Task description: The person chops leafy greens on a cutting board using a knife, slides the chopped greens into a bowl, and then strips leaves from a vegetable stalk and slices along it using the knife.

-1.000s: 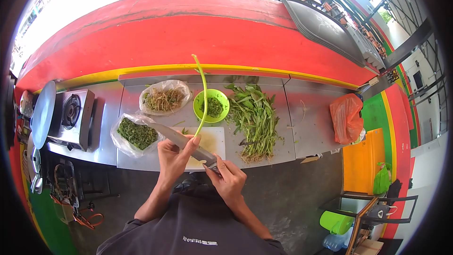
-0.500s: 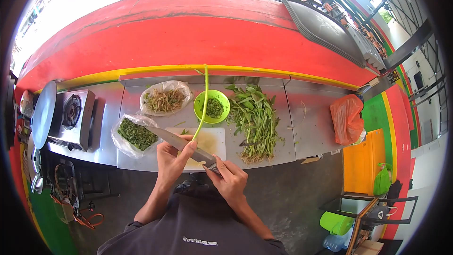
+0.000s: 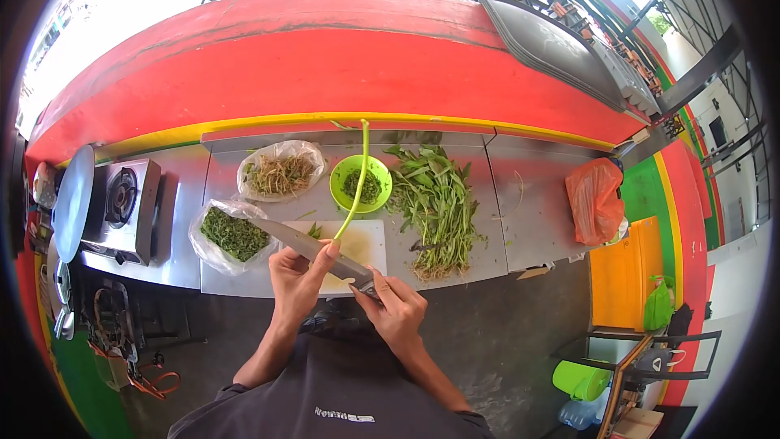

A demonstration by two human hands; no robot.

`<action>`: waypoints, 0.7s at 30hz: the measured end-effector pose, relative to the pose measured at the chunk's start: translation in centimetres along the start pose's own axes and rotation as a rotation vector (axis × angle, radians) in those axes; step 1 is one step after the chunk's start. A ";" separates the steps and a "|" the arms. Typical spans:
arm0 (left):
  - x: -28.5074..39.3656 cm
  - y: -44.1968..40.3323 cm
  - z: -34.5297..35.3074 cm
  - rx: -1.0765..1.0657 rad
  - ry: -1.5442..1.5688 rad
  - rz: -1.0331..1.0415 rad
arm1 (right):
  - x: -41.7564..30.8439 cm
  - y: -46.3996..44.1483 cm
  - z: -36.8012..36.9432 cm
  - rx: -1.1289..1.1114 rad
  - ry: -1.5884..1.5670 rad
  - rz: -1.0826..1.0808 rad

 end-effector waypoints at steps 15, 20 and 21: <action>1.7 -1.2 -1.5 -0.158 -0.125 -0.041 | 0.2 -0.5 -0.4 -0.049 0.093 -0.145; 2.1 -1.8 -1.4 -0.249 -0.188 -0.045 | 0.5 -0.5 -0.9 -0.046 0.124 -0.151; 2.1 -1.8 -1.3 -0.267 -0.170 -0.033 | 0.4 -0.5 -0.9 -0.045 0.124 -0.152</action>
Point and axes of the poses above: each hand's wrist, its own y-axis away from the middle knuckle, its own z-axis out of the palm, x = y × z, the point moved 3 cm from there along -y, towards the middle knuckle, and after that the axes turned 15 degrees about z, right-handed, at the moved point
